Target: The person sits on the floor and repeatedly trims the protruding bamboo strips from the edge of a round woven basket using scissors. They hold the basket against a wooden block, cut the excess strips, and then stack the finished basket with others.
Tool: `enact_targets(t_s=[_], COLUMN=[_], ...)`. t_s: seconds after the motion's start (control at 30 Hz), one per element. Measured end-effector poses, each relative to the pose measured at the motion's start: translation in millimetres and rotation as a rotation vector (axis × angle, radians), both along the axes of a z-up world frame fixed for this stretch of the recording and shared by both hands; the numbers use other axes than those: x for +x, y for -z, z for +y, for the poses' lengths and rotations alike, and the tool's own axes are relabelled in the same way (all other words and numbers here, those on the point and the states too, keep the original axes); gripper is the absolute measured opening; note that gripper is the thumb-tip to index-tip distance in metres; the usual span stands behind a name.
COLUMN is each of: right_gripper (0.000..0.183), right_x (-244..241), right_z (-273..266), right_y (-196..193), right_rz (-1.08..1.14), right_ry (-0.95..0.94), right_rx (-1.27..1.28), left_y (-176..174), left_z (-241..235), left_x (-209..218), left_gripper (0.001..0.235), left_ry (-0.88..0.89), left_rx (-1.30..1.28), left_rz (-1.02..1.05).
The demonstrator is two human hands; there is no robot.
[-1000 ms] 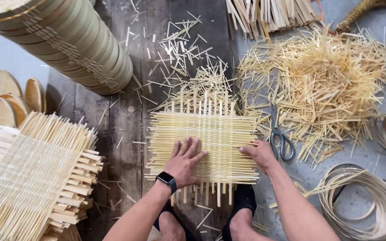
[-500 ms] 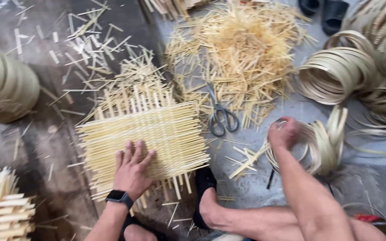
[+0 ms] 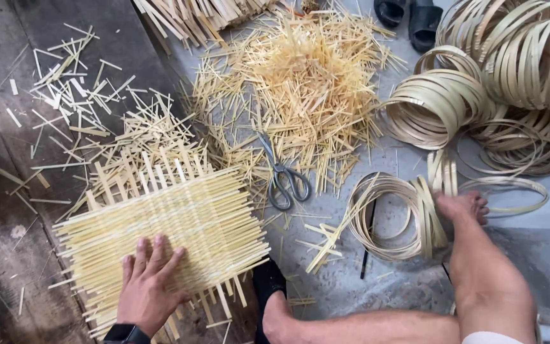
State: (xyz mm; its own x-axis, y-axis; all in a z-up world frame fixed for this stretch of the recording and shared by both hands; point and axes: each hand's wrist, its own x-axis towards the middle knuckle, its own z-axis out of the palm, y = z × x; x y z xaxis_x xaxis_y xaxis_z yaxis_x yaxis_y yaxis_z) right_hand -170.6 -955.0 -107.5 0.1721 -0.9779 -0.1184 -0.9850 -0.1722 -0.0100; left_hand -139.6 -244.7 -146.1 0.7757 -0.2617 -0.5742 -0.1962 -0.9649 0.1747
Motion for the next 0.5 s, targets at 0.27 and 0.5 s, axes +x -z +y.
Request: enact_targets(t_s=[0.27, 0.5], right_gripper=[0.123, 0.06], right_x=[-17, -16], right_z=[-67, -167], right_y=[81, 101], right_rz=[-0.082, 0.179], right_ry=[-0.143, -0.394], right_rx=[0.024, 0.154], left_y=[-14, -12], left_z=[-9, -5], left_x=[10, 9], left_gripper=[0.106, 0.1], left_ry=[0.022, 0.018], left_rx=[0.112, 0.049], left_rz=[0.15, 0.109])
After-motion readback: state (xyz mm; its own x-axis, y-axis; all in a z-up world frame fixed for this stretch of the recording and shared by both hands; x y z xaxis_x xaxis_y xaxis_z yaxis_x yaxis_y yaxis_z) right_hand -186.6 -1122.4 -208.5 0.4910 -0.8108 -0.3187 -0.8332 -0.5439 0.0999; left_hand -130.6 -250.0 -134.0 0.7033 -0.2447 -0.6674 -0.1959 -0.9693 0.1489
